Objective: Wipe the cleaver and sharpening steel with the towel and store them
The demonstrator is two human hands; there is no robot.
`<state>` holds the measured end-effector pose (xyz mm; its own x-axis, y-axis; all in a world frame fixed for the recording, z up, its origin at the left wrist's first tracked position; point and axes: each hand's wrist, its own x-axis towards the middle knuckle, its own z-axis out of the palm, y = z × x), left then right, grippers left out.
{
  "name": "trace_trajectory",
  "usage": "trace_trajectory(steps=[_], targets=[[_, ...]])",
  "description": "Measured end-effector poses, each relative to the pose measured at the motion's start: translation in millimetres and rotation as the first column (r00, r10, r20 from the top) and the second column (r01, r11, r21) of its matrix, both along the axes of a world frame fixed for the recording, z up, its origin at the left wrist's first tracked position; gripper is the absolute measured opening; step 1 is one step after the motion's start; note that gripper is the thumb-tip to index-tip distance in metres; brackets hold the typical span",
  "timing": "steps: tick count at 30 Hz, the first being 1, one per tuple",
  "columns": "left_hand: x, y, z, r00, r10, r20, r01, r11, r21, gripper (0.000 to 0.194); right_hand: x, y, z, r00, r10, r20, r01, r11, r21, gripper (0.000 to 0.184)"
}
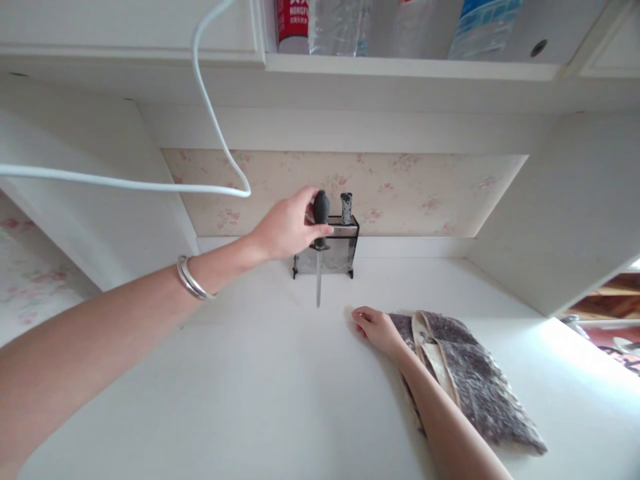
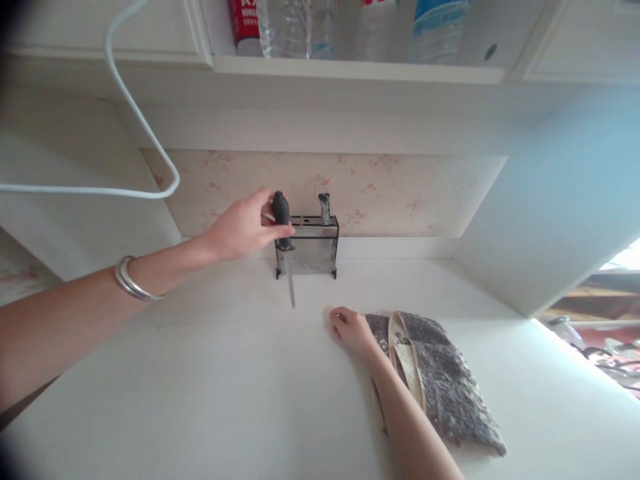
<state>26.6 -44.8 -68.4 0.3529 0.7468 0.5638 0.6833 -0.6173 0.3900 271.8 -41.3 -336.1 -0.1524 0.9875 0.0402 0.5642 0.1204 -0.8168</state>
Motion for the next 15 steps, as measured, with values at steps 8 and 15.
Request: trace_trajectory(steps=[8,15], targets=[[2,34,62.3,0.965,0.208,0.157,-0.247,0.924,0.293,0.051,-1,0,0.5,0.998,0.031,0.060,-0.032,0.999,0.018,0.035],[5,61,61.5,0.936,0.308,0.171,-0.349,0.880,0.324,0.051,-1,-1,3.5,0.996,0.032,0.083,-0.034,0.999,0.019,0.034]])
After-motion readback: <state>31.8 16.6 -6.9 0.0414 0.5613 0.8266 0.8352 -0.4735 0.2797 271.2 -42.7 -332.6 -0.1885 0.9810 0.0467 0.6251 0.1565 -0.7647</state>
